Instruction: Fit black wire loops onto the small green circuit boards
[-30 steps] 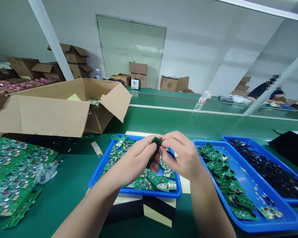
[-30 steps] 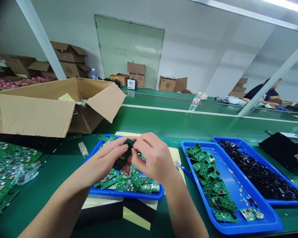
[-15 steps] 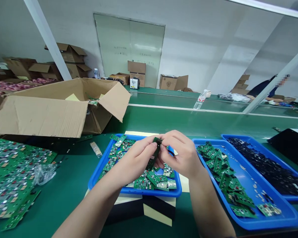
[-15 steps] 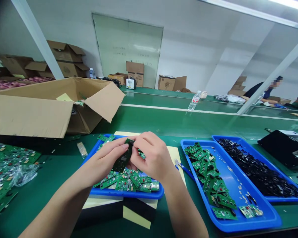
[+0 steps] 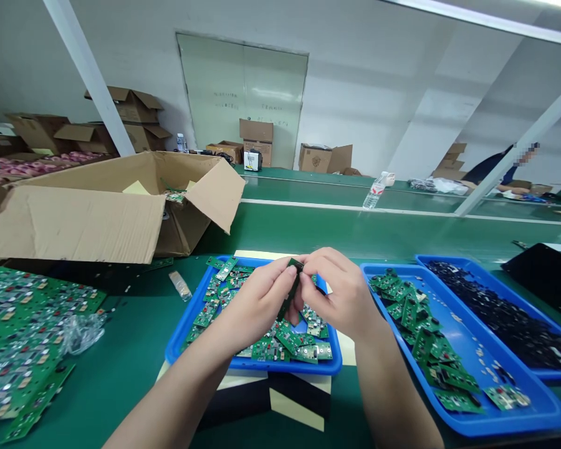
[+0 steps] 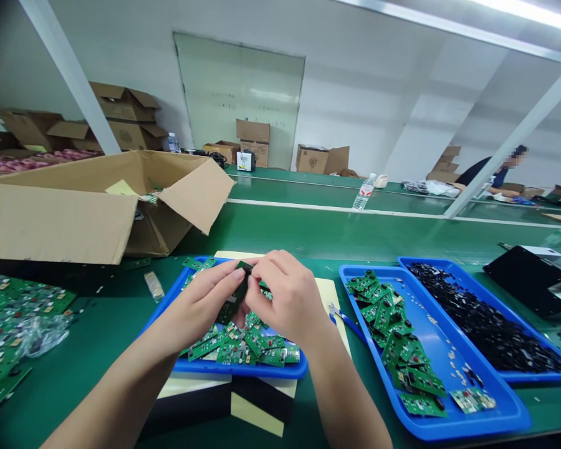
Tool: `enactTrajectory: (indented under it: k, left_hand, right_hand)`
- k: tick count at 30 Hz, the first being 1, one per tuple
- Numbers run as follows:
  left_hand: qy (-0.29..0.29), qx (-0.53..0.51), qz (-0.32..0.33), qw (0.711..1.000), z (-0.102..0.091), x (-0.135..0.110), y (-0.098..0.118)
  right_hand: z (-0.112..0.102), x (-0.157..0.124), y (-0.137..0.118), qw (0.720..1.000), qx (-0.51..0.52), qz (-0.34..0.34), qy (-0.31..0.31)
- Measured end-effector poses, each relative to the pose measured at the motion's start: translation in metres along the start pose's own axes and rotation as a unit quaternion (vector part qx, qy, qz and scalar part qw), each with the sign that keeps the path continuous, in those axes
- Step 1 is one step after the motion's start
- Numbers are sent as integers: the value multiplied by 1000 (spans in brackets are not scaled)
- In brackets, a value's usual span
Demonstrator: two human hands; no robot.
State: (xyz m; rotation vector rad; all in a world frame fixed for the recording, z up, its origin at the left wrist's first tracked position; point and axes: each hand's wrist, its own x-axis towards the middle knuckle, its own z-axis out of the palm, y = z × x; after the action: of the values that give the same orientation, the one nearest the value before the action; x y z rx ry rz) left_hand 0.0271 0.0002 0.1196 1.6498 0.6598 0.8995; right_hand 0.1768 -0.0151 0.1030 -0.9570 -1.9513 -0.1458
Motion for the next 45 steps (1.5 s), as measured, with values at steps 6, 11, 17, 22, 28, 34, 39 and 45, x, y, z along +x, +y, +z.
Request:
enactTrajectory:
  k: [6, 11, 17, 22, 28, 34, 39, 45]
  left_hand:
    - [30, 19, -23, 999, -3, -3, 2]
    - [34, 25, -15, 999, -6, -3, 2]
    - [42, 28, -18, 999, -2, -1, 0]
    - [63, 31, -12, 997, -1, -1, -1]
    - [69, -58, -44, 995, -1, -1, 0]
    - [105, -111, -26, 988, 9, -1, -1]
    - [129, -154, -20, 979, 3, 3, -4]
    - [79, -164, -41, 982, 2, 0, 0]
  right_hand:
    - [-14, -3, 3, 989, -35, 143, 13]
    - [-16, -4, 6, 994, 34, 98, -42]
    - [-10, -3, 4, 1000, 4, 11, -3]
    - [-12, -2, 0, 998, -41, -32, 36]
    - [-9, 0, -1, 997, -50, -36, 45]
    - [0, 3, -10, 983, -90, -105, 121]
    - [5, 2, -11, 981, -68, -110, 145]
    - [5, 1, -6, 989, -78, -65, 105]
